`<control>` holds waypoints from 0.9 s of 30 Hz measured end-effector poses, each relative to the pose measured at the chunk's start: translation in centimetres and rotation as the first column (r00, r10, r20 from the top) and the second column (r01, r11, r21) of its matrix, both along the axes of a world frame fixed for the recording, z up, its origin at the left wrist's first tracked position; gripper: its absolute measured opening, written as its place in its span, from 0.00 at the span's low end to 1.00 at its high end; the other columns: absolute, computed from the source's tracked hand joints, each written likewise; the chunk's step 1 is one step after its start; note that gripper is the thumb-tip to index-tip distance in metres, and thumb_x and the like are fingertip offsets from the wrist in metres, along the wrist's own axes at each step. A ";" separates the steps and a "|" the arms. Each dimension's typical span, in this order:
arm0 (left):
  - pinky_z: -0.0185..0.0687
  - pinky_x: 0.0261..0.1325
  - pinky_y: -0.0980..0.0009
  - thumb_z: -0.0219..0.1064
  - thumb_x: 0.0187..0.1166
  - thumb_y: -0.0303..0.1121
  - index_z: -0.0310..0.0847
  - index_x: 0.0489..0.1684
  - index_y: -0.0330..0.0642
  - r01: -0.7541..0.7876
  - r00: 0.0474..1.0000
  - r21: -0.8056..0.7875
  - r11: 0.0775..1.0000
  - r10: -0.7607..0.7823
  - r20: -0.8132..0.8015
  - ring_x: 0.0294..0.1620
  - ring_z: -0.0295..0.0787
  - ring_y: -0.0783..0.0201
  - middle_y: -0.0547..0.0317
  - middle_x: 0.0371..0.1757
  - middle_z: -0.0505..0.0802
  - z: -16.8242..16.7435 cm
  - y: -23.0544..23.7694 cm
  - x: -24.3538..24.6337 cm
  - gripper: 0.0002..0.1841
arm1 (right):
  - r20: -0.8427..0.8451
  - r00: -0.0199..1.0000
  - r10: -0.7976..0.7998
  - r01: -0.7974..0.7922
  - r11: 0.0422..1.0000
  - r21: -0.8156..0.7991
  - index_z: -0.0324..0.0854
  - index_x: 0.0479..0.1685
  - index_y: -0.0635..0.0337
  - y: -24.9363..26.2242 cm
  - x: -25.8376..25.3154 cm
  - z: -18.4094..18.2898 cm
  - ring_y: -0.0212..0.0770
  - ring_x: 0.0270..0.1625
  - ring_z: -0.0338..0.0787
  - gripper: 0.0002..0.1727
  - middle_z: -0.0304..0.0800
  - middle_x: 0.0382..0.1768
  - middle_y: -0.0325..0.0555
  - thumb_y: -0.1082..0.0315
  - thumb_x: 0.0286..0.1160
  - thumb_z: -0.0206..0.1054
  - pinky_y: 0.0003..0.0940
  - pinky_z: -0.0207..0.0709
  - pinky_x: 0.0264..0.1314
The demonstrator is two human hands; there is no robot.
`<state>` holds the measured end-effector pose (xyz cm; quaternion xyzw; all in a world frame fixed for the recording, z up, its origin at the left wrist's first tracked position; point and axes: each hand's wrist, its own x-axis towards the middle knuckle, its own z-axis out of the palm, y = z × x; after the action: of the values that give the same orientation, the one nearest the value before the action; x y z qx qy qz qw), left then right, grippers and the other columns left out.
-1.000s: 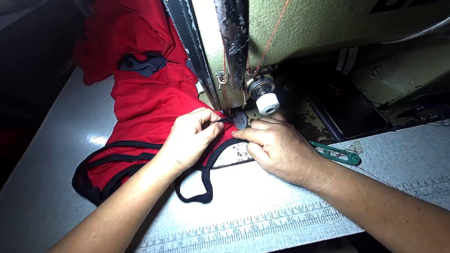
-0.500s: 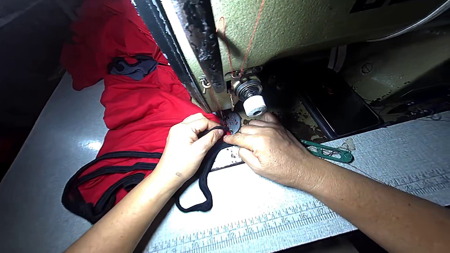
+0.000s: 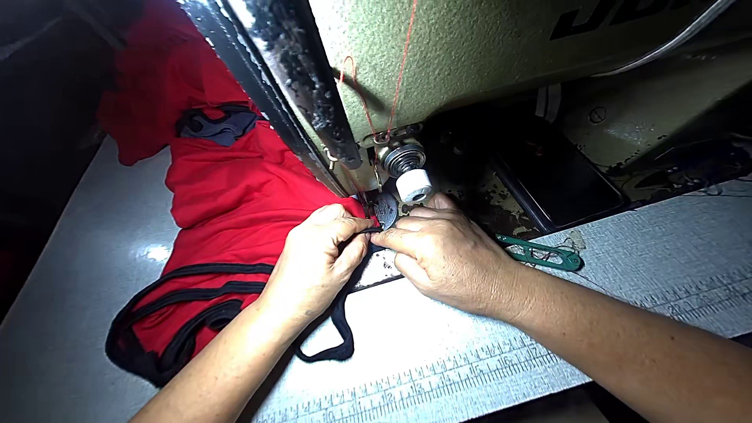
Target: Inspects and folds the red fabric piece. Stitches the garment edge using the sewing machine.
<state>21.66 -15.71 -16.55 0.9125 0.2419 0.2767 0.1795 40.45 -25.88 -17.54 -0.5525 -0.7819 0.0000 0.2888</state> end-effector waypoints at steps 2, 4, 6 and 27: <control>0.76 0.49 0.84 0.62 0.76 0.33 0.95 0.42 0.44 0.001 1.000 0.046 0.999 0.000 -0.027 0.43 0.83 0.78 0.68 0.35 0.88 0.0 -0.1 0.0 0.13 | 0.000 1.000 0.000 0.000 1.000 0.002 0.96 0.52 0.49 0.0 0.0 0.0 0.39 0.38 0.86 0.18 0.91 0.31 0.37 0.66 0.74 0.59 0.42 0.68 0.49; 0.76 0.46 0.82 0.61 0.76 0.33 0.95 0.41 0.44 -0.001 0.998 0.107 0.994 0.007 -0.055 0.41 0.83 0.75 0.67 0.33 0.86 0.0 -0.3 0.1 0.13 | -0.001 1.000 -0.002 0.002 1.000 0.002 0.96 0.51 0.49 0.0 0.0 -0.1 0.38 0.41 0.88 0.18 0.93 0.34 0.37 0.66 0.74 0.58 0.42 0.69 0.50; 0.76 0.45 0.80 0.61 0.76 0.32 0.95 0.41 0.44 -0.007 0.997 0.139 0.990 0.017 -0.070 0.41 0.83 0.72 0.65 0.32 0.86 0.0 -0.4 0.2 0.13 | -0.007 1.000 -0.004 0.004 1.000 0.009 0.96 0.51 0.48 0.0 0.1 -0.1 0.38 0.42 0.89 0.18 0.94 0.35 0.37 0.66 0.74 0.58 0.42 0.69 0.51; 0.74 0.29 0.87 0.68 0.71 0.31 0.89 0.31 0.49 -0.136 0.978 -0.256 0.957 0.171 0.121 0.26 0.81 0.84 0.75 0.25 0.88 0.5 -0.1 -0.3 0.04 | -0.142 0.958 -0.248 0.258 0.964 0.059 0.88 0.27 0.50 -0.2 0.2 0.4 0.40 0.37 0.85 0.08 0.83 0.27 0.39 0.70 0.66 0.63 0.44 0.72 0.47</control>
<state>21.33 -15.80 -16.07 0.8397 0.3312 0.3216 0.2859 40.62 -26.13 -17.12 -0.6352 -0.6832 -0.0300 0.3590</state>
